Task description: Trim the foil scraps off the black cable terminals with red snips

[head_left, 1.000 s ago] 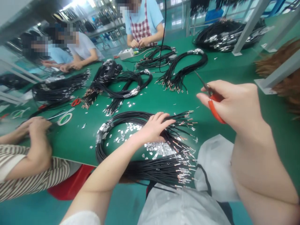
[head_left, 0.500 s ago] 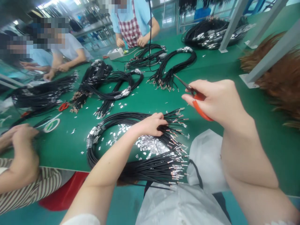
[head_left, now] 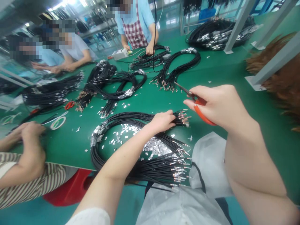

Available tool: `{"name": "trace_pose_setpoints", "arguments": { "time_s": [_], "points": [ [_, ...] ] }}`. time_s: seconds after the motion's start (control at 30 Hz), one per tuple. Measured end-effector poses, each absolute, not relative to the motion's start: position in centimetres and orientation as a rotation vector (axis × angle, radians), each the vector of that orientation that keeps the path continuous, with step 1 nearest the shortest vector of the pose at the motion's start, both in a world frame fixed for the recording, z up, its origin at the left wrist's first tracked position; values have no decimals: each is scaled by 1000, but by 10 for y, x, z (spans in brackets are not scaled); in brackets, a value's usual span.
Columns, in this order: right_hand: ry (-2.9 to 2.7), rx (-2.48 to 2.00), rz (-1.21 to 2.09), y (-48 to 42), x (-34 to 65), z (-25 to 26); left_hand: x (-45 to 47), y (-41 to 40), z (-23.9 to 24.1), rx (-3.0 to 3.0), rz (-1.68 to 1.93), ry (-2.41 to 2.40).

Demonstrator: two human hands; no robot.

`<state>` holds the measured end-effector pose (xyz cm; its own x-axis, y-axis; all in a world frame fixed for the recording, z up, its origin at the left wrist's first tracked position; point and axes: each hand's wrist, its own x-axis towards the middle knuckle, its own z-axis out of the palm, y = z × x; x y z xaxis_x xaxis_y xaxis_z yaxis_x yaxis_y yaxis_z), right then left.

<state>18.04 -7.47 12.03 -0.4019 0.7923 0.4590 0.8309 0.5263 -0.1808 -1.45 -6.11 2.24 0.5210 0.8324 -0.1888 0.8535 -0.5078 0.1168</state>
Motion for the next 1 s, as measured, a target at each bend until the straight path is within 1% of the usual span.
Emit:
{"name": "trace_pose_setpoints", "arguments": {
  "time_s": [0.03,0.1,0.17,0.27,0.4,0.47,0.53,0.67,0.7,0.77,0.8,0.9,1.0],
  "points": [
    [-2272,-1314,-104,-75,181,121,-9,-56,19,2542,-87,1583],
    [-2267,-1304,-121,-75,182,122,-1,-44,10,2414,180,1887],
    [-2265,-1286,-161,-74,183,120,3,-30,-3,2278,449,2031],
    [-2251,-1226,-243,-70,185,116,1,-13,-21,2158,712,2003],
    [-2250,-1187,-318,-66,186,110,-18,3,-30,2122,810,1938],
    [-2267,-1194,-325,-65,186,109,-34,10,-27,2067,787,1995],
    [-2266,-1187,-340,-65,187,108,-55,12,-20,2057,673,1993],
    [-2265,-1142,-385,-64,188,106,-108,-6,-1,2323,546,1975],
    [-2277,-1133,-393,-63,187,105,-124,-16,4,2382,464,1993],
    [-2304,-1127,-407,-61,185,102,-158,-37,12,2399,108,2078],
    [-2316,-1130,-410,-60,183,100,-174,-48,15,2379,13,2080],
    [-2391,-1198,-390,-58,174,95,-213,-72,19,2318,-151,2088],
    [-2530,-1271,-323,-57,165,91,-230,-78,18,2272,-245,2130]
  ]
}}
